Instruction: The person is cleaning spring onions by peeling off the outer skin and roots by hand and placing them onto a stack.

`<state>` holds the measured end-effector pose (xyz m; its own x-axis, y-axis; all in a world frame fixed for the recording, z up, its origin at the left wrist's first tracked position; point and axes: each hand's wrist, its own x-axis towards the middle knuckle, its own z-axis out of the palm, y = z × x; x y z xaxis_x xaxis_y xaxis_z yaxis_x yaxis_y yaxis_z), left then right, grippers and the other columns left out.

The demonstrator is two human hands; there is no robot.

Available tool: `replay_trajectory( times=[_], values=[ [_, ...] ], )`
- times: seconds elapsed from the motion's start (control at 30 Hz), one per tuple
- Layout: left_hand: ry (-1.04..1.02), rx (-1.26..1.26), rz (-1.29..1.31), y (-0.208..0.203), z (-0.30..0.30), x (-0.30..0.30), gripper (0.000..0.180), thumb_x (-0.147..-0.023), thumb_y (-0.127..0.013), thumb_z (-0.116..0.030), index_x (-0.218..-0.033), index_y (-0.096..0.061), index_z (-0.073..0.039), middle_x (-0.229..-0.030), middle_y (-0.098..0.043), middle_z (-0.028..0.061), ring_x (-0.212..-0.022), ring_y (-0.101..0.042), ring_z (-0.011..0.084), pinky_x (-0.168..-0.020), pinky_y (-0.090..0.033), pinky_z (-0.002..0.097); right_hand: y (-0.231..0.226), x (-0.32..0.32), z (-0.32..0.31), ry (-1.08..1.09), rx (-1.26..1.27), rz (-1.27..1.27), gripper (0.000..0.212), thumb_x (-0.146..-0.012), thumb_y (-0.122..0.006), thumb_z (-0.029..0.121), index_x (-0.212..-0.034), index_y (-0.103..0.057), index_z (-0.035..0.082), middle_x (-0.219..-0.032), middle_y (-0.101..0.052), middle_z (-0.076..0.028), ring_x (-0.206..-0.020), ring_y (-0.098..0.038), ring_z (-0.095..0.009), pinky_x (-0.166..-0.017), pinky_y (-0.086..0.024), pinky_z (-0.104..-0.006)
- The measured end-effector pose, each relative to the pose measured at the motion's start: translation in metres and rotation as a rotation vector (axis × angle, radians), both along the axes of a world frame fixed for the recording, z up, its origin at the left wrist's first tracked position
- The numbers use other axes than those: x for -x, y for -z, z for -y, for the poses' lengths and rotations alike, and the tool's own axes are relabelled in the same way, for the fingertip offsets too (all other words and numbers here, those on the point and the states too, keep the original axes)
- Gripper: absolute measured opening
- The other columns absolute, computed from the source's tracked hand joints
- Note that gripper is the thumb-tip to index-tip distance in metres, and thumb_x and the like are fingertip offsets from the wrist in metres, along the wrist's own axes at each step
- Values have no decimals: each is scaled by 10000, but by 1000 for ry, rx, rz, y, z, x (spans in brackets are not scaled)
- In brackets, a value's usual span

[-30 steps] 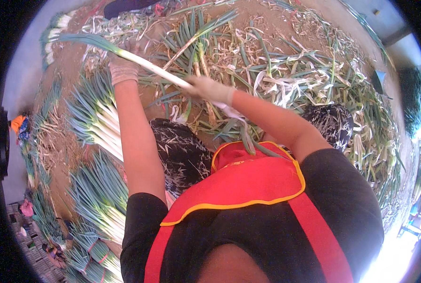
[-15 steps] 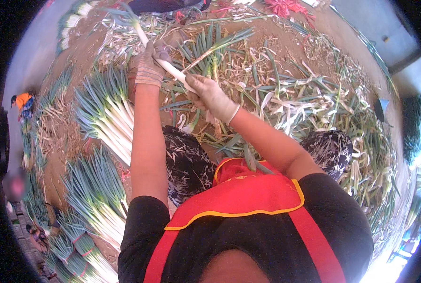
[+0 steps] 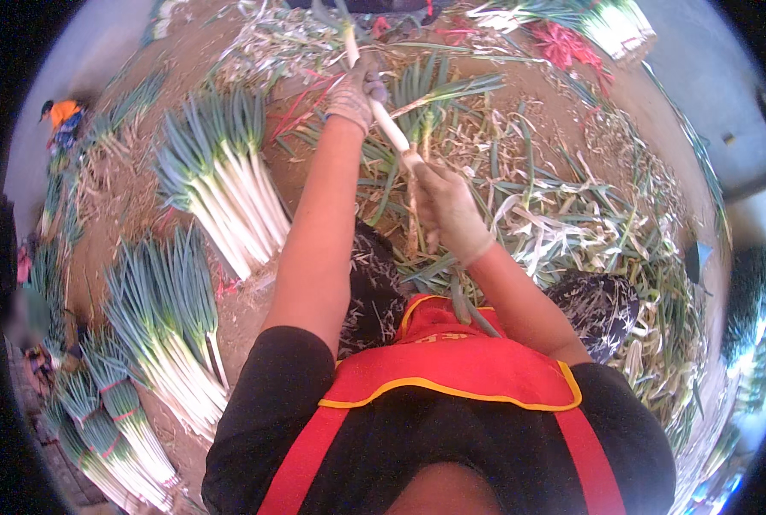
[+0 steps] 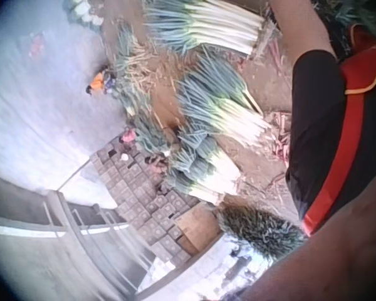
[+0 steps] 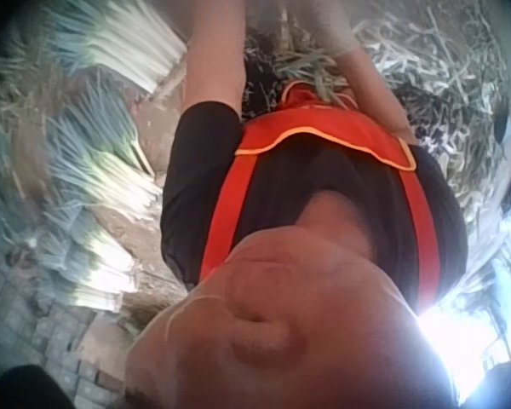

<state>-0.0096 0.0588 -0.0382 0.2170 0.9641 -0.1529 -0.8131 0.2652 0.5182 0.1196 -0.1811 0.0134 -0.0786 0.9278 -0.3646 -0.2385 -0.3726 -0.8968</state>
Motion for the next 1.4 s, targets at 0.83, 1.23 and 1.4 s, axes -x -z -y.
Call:
replay_trajectory(
  times=[0.83,1.23,1.4],
  values=[
    [-682,202,-502,156,108,353,486,-921,-612,-150,-1334,-446,45,-899,-634,101,-686,-596,147,-570,-519,270,172,-80,84,-287,76,853,399,-967,-512,318,-1086,-635,-42,-798,-641,-176,-717,-586,-226,-698,-458,-332],
    [-786,85,-702,159,120,399,501,-826,-693,-39,-1302,-539,-9,-795,-558,33,-593,-529,118,-536,-457,249,187,-56,68,-378,-100,940,303,-957,-542,251,-1025,-647,-25,-680,-573,-14,-558,-481,-121,-521,-379,-294],
    [-776,237,-933,200,123,427,469,-828,-705,-111,-1269,-572,-24,-883,-639,90,-746,-617,175,-695,-529,309,181,-47,53,-427,103,805,394,-973,-557,275,-1099,-628,-91,-837,-643,-55,-719,-520,-108,-643,-437,-272]
  ],
)
